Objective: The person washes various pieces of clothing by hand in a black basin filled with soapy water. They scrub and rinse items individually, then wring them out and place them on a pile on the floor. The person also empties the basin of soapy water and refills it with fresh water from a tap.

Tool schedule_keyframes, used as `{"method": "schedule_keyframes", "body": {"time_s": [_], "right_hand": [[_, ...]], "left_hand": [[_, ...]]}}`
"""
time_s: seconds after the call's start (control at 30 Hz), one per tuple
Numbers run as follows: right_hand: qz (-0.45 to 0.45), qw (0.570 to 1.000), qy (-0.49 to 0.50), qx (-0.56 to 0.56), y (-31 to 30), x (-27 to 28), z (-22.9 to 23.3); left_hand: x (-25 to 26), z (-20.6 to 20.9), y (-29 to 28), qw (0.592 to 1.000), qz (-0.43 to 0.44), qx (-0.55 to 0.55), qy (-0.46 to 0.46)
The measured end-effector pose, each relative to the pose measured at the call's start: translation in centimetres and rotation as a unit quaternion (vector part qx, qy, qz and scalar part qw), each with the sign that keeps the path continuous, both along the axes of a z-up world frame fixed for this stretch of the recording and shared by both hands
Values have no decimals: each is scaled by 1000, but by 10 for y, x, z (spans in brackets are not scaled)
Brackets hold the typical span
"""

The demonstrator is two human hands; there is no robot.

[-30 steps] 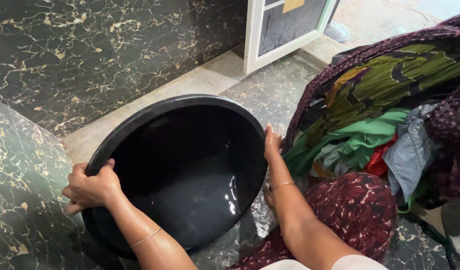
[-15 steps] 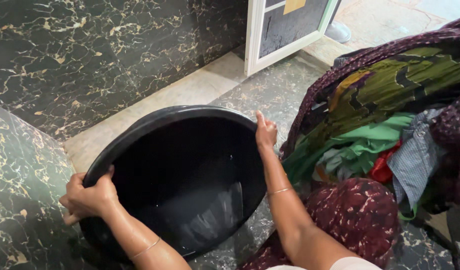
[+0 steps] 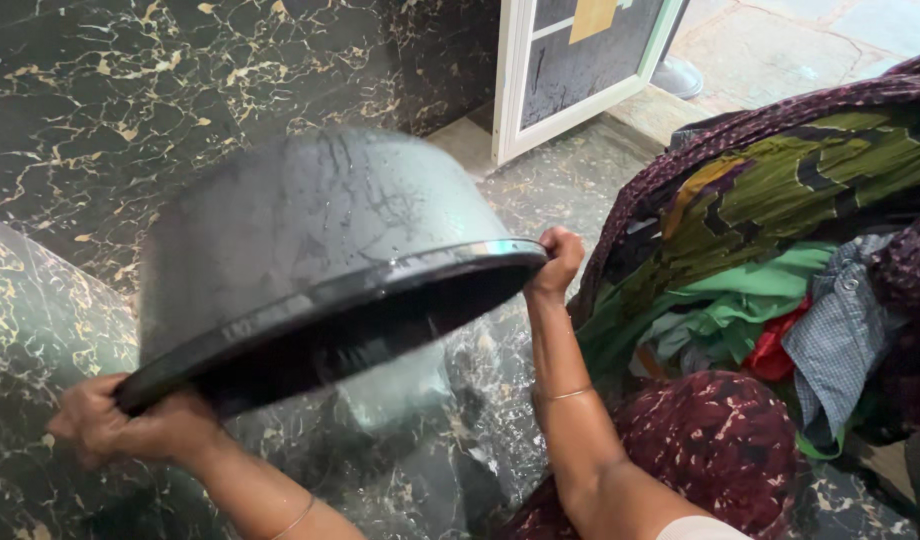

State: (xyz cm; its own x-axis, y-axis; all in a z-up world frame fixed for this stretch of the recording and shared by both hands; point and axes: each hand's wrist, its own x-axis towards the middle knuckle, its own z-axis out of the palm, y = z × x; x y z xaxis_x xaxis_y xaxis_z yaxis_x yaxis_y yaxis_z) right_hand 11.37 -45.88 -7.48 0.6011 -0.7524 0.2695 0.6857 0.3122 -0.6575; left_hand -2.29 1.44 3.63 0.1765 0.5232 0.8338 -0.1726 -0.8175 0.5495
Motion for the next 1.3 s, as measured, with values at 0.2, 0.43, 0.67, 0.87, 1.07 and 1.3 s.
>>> {"method": "schedule_keyframes", "body": {"time_s": [0.2,0.43,0.67,0.87,1.07,1.3], "right_hand": [[74,986,-137,-64,3,-28,53],[79,967,-215,-109,-13,-45,80],[-28,976,-156,-151,-6,-49,84],[53,991,-125,-14,0,-42,80],[47,993,3,-106,4,-34,74],[196,945,128,-230,19,-35,88]], "left_hand": [[-15,4,20,980,-54,82,-175],[8,-106,153,953,-148,159,-212],[-23,-10,42,974,-50,48,-214],[-25,28,-11,988,-49,-46,-140],[-9,0,-6,999,31,23,-5],[1,-22,-6,972,38,-206,109]]}}
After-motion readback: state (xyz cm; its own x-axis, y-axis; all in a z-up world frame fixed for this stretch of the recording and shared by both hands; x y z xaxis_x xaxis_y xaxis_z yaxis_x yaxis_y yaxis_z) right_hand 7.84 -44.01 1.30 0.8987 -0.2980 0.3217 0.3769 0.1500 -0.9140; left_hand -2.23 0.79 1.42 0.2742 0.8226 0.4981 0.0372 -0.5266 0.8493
